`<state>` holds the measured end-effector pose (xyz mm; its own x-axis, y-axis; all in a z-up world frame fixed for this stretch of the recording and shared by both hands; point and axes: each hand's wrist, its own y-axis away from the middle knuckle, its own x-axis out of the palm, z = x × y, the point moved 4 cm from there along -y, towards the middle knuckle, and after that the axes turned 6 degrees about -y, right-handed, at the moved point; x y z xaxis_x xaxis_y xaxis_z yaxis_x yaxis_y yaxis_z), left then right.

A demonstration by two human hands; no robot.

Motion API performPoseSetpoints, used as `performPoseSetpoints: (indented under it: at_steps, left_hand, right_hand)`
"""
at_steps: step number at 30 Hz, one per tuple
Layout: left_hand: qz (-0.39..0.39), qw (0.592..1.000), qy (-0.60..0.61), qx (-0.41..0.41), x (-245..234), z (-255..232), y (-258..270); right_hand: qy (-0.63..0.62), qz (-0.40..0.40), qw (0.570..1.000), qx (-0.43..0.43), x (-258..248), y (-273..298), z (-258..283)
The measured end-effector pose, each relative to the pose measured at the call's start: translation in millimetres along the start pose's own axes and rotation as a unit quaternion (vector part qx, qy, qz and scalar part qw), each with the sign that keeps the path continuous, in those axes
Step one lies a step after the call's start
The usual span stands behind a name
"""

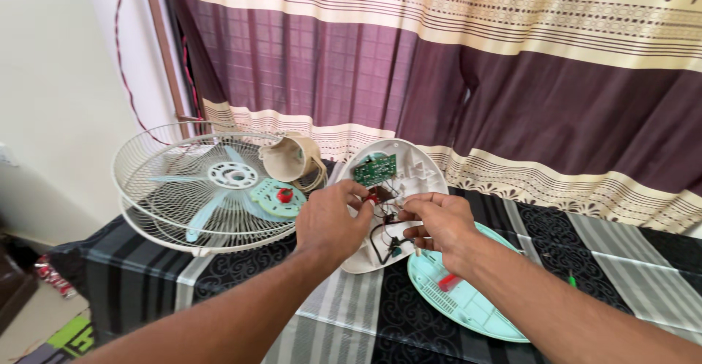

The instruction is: The person uses a screwdriver to loosen and remove screws from a circuit board inside the disassembled base of an electric fan. They detach wires from the board, set the board aside, and then reattach the wires and reposition the board within the base housing.

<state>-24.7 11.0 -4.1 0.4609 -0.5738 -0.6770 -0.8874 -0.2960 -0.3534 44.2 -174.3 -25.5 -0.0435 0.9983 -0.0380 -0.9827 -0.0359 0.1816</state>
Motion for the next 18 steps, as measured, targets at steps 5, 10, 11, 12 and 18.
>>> performPoseSetpoints:
  at_steps: [5,10,11,12,18]
  left_hand:
    - [-0.018,1.000,-0.011,-0.014,-15,7,-7]
    - [-0.044,0.998,-0.034,0.008,-17,9,-17]
    - [-0.051,0.998,-0.034,0.014,-16,10,-20]
    - [-0.058,0.998,-0.033,0.019,-16,10,-24]
    - [-0.043,0.997,-0.048,0.049,-7,8,-47]
  right_hand:
    - [0.012,0.008,1.000,-0.003,16,4,7]
    - [0.026,0.023,0.999,0.025,29,12,13]
    - [0.031,0.030,0.999,0.033,31,13,14]
    - [0.035,0.038,0.998,0.040,34,13,14]
    - [0.047,0.062,0.995,0.057,45,6,12]
